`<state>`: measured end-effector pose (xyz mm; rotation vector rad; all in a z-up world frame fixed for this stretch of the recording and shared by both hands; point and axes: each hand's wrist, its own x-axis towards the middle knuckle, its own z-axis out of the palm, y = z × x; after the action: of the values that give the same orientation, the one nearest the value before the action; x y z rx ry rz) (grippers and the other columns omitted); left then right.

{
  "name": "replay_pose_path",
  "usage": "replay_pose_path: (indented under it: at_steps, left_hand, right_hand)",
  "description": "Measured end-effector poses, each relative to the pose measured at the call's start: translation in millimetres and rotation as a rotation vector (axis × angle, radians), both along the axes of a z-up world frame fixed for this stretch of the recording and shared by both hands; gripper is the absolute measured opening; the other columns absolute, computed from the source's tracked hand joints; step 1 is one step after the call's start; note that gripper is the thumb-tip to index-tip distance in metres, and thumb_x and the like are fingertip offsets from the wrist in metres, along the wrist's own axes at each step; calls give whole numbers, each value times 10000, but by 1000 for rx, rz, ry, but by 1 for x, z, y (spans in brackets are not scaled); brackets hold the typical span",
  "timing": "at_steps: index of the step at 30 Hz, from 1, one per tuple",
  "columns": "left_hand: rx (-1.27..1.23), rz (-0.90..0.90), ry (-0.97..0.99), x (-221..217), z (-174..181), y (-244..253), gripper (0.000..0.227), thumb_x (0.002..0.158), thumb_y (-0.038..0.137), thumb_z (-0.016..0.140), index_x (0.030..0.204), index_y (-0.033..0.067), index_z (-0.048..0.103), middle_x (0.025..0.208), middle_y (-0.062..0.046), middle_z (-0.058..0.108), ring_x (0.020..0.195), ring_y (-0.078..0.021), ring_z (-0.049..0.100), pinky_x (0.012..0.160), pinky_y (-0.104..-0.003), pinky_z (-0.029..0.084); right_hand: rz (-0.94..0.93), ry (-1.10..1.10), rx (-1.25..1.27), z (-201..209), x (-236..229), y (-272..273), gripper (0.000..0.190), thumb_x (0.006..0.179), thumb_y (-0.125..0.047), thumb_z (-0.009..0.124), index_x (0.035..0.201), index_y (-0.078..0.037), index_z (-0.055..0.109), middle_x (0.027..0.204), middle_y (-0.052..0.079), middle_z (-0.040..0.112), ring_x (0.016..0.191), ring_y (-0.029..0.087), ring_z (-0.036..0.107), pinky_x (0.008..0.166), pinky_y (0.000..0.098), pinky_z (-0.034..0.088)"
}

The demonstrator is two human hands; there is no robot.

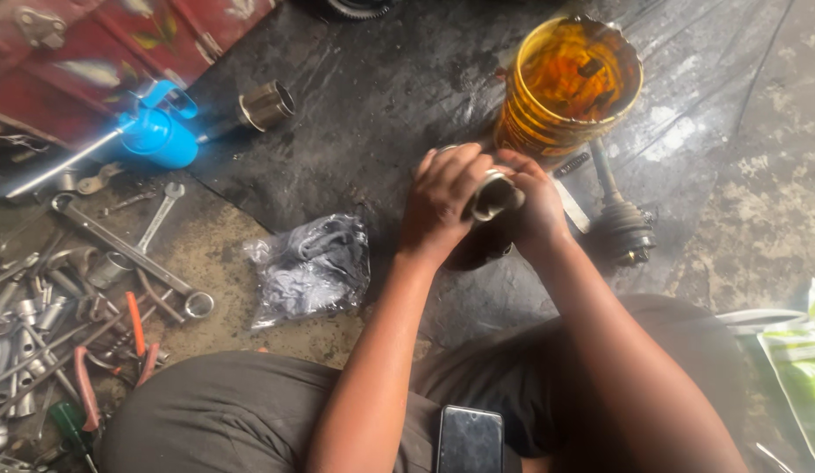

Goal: The person applies grease to a CV joint component by hand and with a cloth, then rubs the grease into the internal surfaces.

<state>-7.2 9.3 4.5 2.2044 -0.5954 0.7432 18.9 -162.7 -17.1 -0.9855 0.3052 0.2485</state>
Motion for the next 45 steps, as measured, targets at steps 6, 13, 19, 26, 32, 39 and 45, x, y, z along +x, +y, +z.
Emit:
replay_pose_path:
  at_steps: [6,13,19,26,32,39,45]
  left_hand:
    - [-96,-213,99,-12,20,-26,755,790,51,783,1442,155,417,1412,-91,568,1396,-332,507,1176,-555,391]
    - [22,-305,266,-18,36,-20,752,721,-109,690,1407,148,522,1438,-41,571,1376,-298,530,1146,-451,448]
    - [175,-196,224,-18,36,-10,670,633,-119,694,1256,108,603,1260,-83,608,1237,-325,567,1000,-440,502]
    - [8,-207,314,-12,15,-3,617,672,-120,687,1240,86,558,1277,-114,653,1239,-357,620,1019,-429,521]
    - [272,8,428,1,3,30,637,596,-102,721,1188,60,551,1230,-128,660,1165,-360,594,1019,-469,449]
    - [149,6,555,3,-13,39,632,624,-100,736,1193,118,567,1207,-72,685,1185,-324,601,1032,-469,436]
    - [126,-52,569,0,-20,33,658,610,-99,750,1206,97,554,1227,-95,643,1203,-342,598,1072,-474,445]
  right_hand:
    - [-91,-10,128,-16,-5,-15,386,955,-161,434,1326,-96,522,1141,110,651,1044,242,668,905,403,580]
    - [-121,-127,172,-5,-3,-31,453,895,-60,500,1348,-78,496,1074,92,627,998,222,643,915,357,547]
    - [-126,-66,162,-4,0,-12,472,854,-87,551,1322,-65,499,974,77,626,913,204,624,871,338,537]
    - [-69,-17,274,-23,5,-9,305,956,-201,543,1237,-85,520,932,88,624,889,213,619,834,346,522]
    - [-29,91,353,-30,12,-2,270,974,-233,522,1186,-70,483,1081,154,577,935,265,657,921,408,560]
    - [189,-247,-1343,-6,-8,-1,433,860,-152,625,1286,-78,595,1313,238,573,1067,308,684,898,408,562]
    - [709,-52,-1679,-15,-11,0,449,838,-365,795,1181,-106,667,1009,160,695,983,341,675,852,464,540]
